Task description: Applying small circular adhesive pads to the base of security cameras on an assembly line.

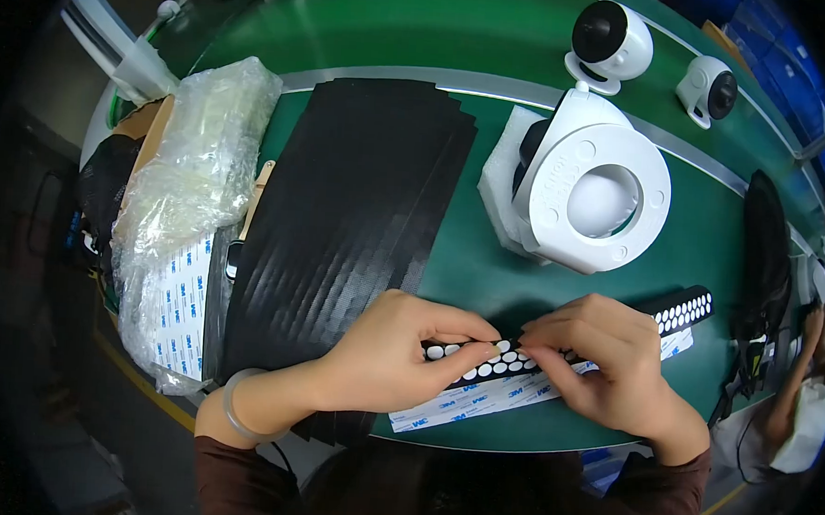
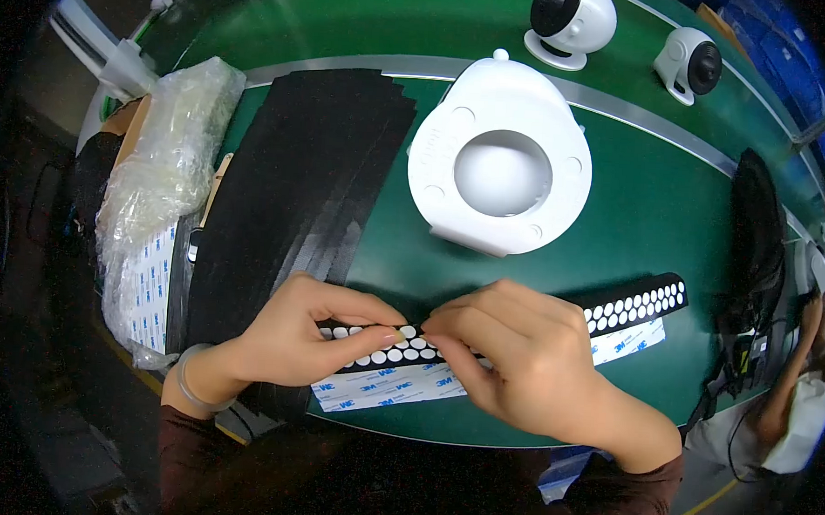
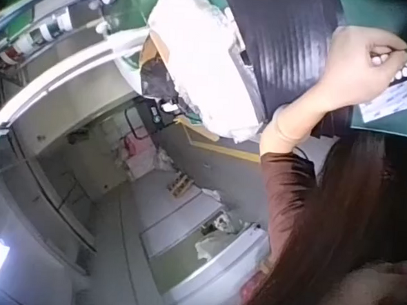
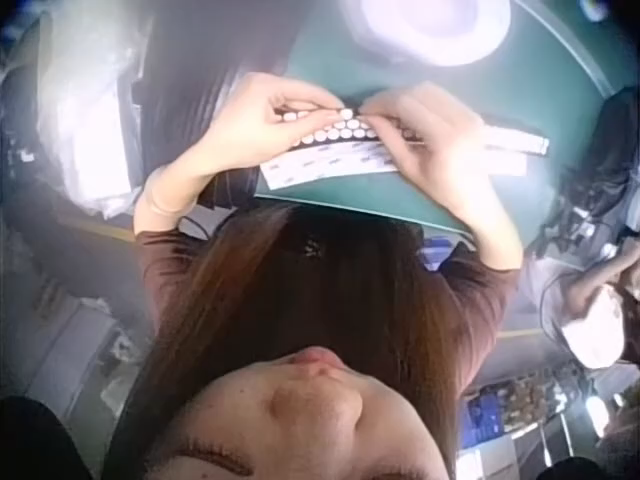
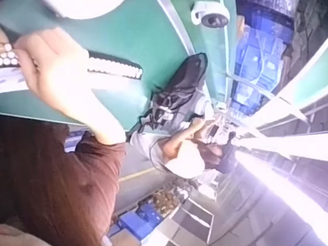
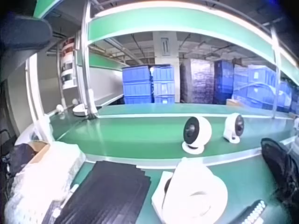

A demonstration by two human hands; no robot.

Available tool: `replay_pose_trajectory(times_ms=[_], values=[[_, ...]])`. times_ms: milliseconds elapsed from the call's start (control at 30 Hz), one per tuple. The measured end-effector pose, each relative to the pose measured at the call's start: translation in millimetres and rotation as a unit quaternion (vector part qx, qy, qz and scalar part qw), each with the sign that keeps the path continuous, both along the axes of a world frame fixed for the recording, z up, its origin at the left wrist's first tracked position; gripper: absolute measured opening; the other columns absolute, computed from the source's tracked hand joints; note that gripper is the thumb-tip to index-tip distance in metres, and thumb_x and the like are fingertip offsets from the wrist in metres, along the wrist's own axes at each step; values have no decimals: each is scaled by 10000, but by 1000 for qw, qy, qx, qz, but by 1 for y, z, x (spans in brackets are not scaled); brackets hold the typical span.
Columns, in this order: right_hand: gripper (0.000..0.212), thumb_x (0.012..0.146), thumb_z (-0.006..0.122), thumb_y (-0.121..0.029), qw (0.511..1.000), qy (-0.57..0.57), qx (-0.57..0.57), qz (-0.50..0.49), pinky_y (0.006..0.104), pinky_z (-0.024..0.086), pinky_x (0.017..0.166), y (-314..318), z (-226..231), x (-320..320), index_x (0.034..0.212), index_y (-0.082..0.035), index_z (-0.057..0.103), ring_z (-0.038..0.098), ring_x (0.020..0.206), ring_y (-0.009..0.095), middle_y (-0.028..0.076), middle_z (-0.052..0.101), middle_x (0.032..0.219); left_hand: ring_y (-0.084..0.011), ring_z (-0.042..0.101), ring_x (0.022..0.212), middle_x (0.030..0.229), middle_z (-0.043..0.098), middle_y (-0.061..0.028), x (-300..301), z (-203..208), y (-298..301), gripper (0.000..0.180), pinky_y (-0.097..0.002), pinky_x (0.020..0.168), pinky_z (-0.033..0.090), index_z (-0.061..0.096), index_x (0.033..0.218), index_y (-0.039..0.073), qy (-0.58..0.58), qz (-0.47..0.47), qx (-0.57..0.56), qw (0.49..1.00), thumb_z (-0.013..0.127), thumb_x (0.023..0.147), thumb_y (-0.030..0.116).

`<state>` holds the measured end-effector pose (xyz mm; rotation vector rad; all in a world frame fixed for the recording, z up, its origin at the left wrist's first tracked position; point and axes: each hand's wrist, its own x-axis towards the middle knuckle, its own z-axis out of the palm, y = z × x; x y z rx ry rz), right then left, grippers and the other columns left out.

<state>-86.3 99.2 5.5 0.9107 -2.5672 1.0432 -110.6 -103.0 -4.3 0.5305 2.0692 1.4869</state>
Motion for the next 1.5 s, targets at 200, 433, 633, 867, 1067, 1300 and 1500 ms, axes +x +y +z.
replay_pose_trajectory(times_ms=[200, 433, 633, 867, 1067, 1300, 1500], values=[[140, 613, 672, 1, 1000, -1, -5, -3, 285, 463, 515, -1, 0, 2, 732, -29, 606, 571, 602, 201, 52, 601, 720, -183, 648, 676, 751, 652, -112, 2, -1, 0, 174, -248, 570, 499, 646, 852, 14, 20, 3, 0, 1000, 623, 761, 161], [125, 620, 674, -26, 998, -53, 11, -25, 298, 444, 488, -2, 1, 0, 722, -45, 604, 564, 589, 211, 53, 588, 681, -210, 642, 641, 727, 647, -104, 5, -4, 1, 147, -242, 555, 491, 650, 830, 28, 92, 6, 0, 996, 616, 755, 150], [112, 623, 661, -43, 998, -46, 31, -4, 306, 446, 497, -2, 3, -2, 713, -49, 595, 564, 591, 212, 48, 586, 683, -202, 640, 623, 714, 644, -107, 6, -6, 1, 139, -238, 534, 481, 649, 826, 25, 108, 6, -2, 994, 615, 755, 140], [114, 623, 649, -30, 1000, 11, 12, -7, 287, 454, 518, -2, -2, -2, 716, -42, 583, 569, 606, 205, 40, 588, 713, -74, 604, 616, 678, 651, -79, 3, 1, 1, 133, -194, 554, 448, 650, 849, -6, 40, 2, 1, 999, 630, 773, 102], [109, 634, 653, -29, 999, -41, 10, 7, 289, 451, 518, 1, 3, -2, 717, -43, 583, 570, 612, 210, 39, 588, 711, -69, 597, 608, 669, 648, -79, 5, 0, 0, 134, -193, 549, 444, 648, 849, -11, 50, 6, 6, 999, 629, 775, 99], [109, 643, 653, -32, 999, -46, -13, -14, 293, 449, 517, 0, 0, -1, 722, -44, 579, 567, 613, 211, 40, 583, 706, -86, 618, 640, 682, 651, -88, 4, 2, 2, 129, -201, 573, 460, 649, 835, -15, 66, 9, 1, 998, 639, 763, 91], [127, 632, 660, -38, 1000, -9, 15, -11, 299, 447, 512, -2, -2, -2, 728, -45, 577, 558, 598, 212, 42, 575, 704, -181, 637, 613, 689, 633, -100, 4, -2, 2, 104, -237, 508, 456, 651, 824, 42, 110, 13, -5, 994, 624, 754, 114]])
